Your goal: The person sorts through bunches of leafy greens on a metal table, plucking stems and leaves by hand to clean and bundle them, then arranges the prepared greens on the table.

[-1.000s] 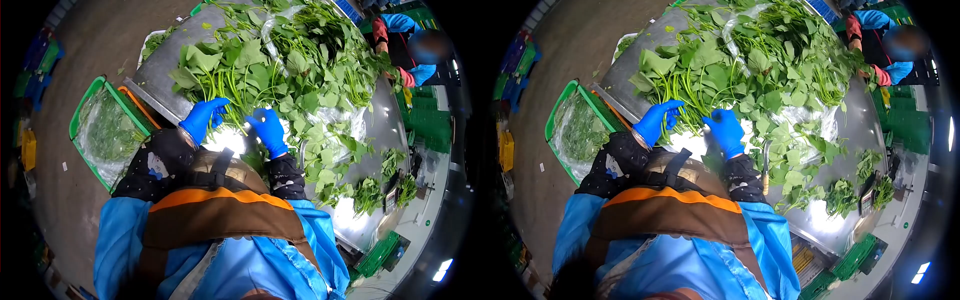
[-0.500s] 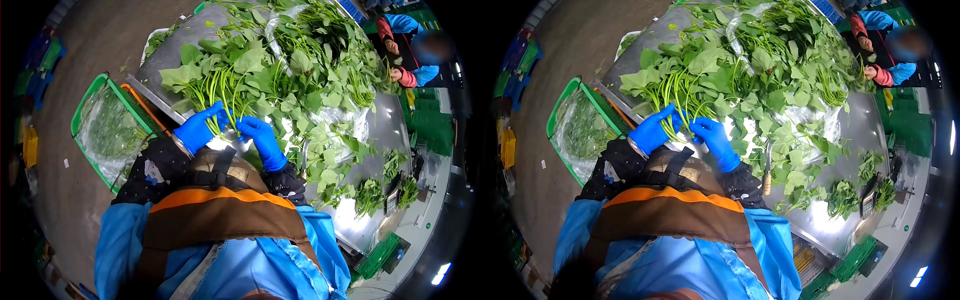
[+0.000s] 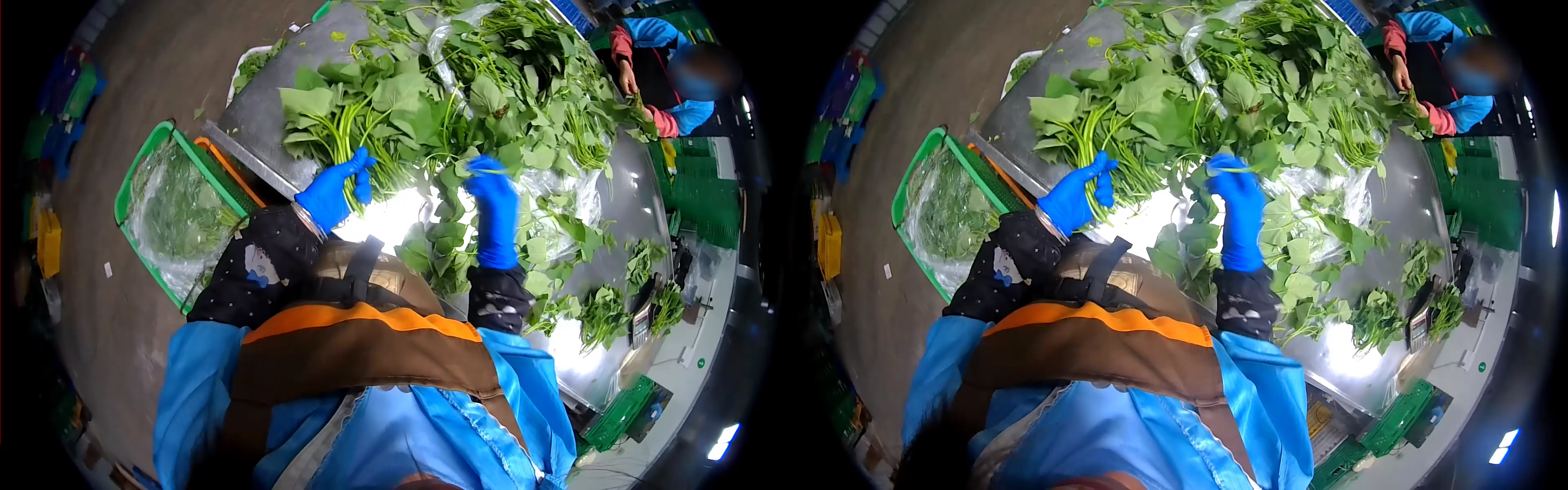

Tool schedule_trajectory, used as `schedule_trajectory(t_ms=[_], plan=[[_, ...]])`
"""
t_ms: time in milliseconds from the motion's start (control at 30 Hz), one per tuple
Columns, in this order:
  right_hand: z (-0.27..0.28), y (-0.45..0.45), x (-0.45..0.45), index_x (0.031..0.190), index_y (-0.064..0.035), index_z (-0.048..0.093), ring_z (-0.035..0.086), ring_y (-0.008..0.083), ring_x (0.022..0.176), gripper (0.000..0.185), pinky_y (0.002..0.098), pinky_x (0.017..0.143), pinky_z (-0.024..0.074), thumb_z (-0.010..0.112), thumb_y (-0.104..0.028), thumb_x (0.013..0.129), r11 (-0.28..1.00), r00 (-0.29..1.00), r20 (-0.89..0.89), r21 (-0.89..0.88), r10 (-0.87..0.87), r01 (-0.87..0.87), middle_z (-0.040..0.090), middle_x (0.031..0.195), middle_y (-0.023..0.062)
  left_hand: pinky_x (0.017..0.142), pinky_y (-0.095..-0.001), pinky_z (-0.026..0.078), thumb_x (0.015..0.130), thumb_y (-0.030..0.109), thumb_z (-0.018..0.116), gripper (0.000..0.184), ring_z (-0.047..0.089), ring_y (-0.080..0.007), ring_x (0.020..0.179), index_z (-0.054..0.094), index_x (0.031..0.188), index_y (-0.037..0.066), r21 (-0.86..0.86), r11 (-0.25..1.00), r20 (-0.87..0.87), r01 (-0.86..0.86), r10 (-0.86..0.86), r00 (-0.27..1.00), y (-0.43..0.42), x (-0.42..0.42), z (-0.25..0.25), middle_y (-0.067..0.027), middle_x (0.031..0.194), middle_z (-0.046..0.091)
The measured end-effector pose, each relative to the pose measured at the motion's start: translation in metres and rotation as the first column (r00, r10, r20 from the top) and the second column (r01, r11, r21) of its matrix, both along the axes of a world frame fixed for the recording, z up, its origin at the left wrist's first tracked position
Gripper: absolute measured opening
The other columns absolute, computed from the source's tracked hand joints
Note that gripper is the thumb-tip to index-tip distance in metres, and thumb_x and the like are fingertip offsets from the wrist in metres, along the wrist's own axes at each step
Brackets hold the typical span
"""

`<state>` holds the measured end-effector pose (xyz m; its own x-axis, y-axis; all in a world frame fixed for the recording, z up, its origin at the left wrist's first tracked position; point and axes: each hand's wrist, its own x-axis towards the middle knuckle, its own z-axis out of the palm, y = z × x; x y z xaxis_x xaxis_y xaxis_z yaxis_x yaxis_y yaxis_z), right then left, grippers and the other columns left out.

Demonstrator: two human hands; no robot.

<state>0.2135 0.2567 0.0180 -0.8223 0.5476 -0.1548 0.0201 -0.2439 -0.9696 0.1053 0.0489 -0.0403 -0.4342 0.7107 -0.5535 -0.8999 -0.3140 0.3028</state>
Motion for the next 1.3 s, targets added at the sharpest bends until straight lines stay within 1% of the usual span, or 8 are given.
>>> schedule_trajectory(t_ms=[133, 233, 300, 400, 500, 567, 900, 1300], plan=[[-0.069, -0.039, -0.018, 0.09, -0.0063, 0.06, 0.058, 0.0233, 0.075, 0.031, 0.0318, 0.065, 0.0453, 0.066, -0.03, 0.071, 0.551, 0.919, 0.391, 0.758, 0.045, -0.349, 0.059, 0.088, 0.0086, 0.047, -0.0244, 0.03, 0.087, 0.031, 0.049, 0.029, 0.032, -0.0089, 0.047, 0.051, 0.096, 0.003, 0.143, 0.979, -0.134, 0.145, -0.126, 0.983, -0.005, -0.01, 0.042, 0.0024, 0.056, 0.035], [-0.095, -0.039, -0.024, 0.089, -0.0044, 0.06, 0.058, 0.0285, 0.071, 0.023, 0.0349, 0.063, 0.0468, 0.064, -0.018, 0.07, 0.363, 0.93, 0.367, 0.862, 0.036, -0.354, 0.059, 0.084, 0.0133, 0.044, -0.0232, 0.026, 0.088, 0.031, 0.046, 0.029, 0.03, -0.0076, 0.045, 0.052, 0.095, 0.004, 0.3, 0.952, -0.523, 0.067, 0.105, 0.846, -0.017, -0.028, 0.129, 0.0033, 0.056, 0.033], [-0.094, -0.025, -0.015, 0.087, -0.0028, 0.06, 0.058, 0.0255, 0.067, 0.02, 0.0327, 0.059, 0.0472, 0.062, -0.017, 0.073, 0.571, 0.921, 0.314, 0.723, 0.231, -0.39, 0.059, 0.078, 0.0114, 0.044, -0.0219, 0.025, 0.088, 0.031, 0.046, 0.028, 0.031, -0.0065, 0.046, 0.052, 0.097, 0.005, 0.358, 0.925, -0.641, -0.124, 0.34, 0.688, -0.022, -0.037, 0.17, 0.0039, 0.058, 0.032], [-0.043, -0.009, -0.015, 0.091, -0.0014, 0.06, 0.054, 0.0135, 0.061, 0.021, 0.0247, 0.055, 0.0437, 0.057, -0.018, 0.079, 0.96, 0.931, 0.253, -0.164, 0.264, -0.227, 0.057, 0.072, 0.003, 0.047, -0.0225, 0.032, 0.087, 0.03, 0.048, 0.031, 0.038, -0.0086, 0.052, 0.052, 0.104, 0.004, 0.342, 0.867, -0.628, -0.363, 0.498, 0.599, -0.029, -0.056, 0.172, 0.0002, 0.064, 0.041], [-0.015, 0.001, -0.001, 0.096, -0.0021, 0.06, 0.051, 0.011, 0.063, 0.026, 0.0226, 0.059, 0.041, 0.053, -0.023, 0.083, 0.983, 0.958, 0.25, -0.148, 0.143, -0.108, 0.056, 0.082, 0.0021, 0.053, -0.0241, 0.039, 0.087, 0.028, 0.05, 0.033, 0.045, -0.0109, 0.058, 0.052, 0.108, 0.004, -0.033, 0.954, -0.513, -0.297, 0.238, 0.825, -0.023, -0.049, 0.102, -0.0012, 0.07, 0.049], [-0.02, 0.031, 0.007, 0.101, 0.0022, 0.057, 0.054, 0.0129, 0.06, 0.027, 0.0245, 0.058, 0.0466, 0.054, -0.017, 0.082, 0.982, 0.999, -0.035, -0.184, 0.022, -0.028, 0.06, 0.084, 0.0057, 0.058, -0.0258, 0.042, 0.087, 0.028, 0.05, 0.034, 0.049, -0.0129, 0.062, 0.051, 0.111, 0.003, 0.037, 0.981, -0.429, -0.189, 0.186, 0.884, -0.021, -0.039, 0.065, -0.0023, 0.075, 0.053], [-0.015, 0.075, 0.036, 0.113, -0.0006, 0.052, 0.056, 0.0178, 0.091, 0.037, 0.0286, 0.078, 0.0417, 0.05, -0.025, 0.085, 0.972, 0.968, 0.205, 0.215, -0.145, 0.1, 0.058, 0.104, 0.0099, 0.059, -0.0233, 0.039, 0.087, 0.032, 0.048, 0.035, 0.047, -0.0114, 0.062, 0.056, 0.104, 0.001, -0.142, 0.967, -0.444, -0.21, 0.127, 0.887, -0.001, -0.009, 0.041, -0.0029, 0.071, 0.052], [-0.032, -0.008, 0.029, 0.102, -0.0012, 0.058, 0.052, 0.0077, 0.072, 0.024, 0.0195, 0.065, 0.0395, 0.057, -0.016, 0.082, 0.939, 0.999, -0.003, -0.34, 0.053, -0.051, 0.058, 0.083, 0.0017, 0.061, -0.0218, 0.039, 0.081, 0.019, 0.059, 0.03, 0.049, -0.0101, 0.066, 0.057, 0.105, 0.001, -0.198, 0.979, -0.526, -0.045, -0.068, 0.847, 0.034, 0.016, 0.066, -0.0039, 0.082, 0.056]])
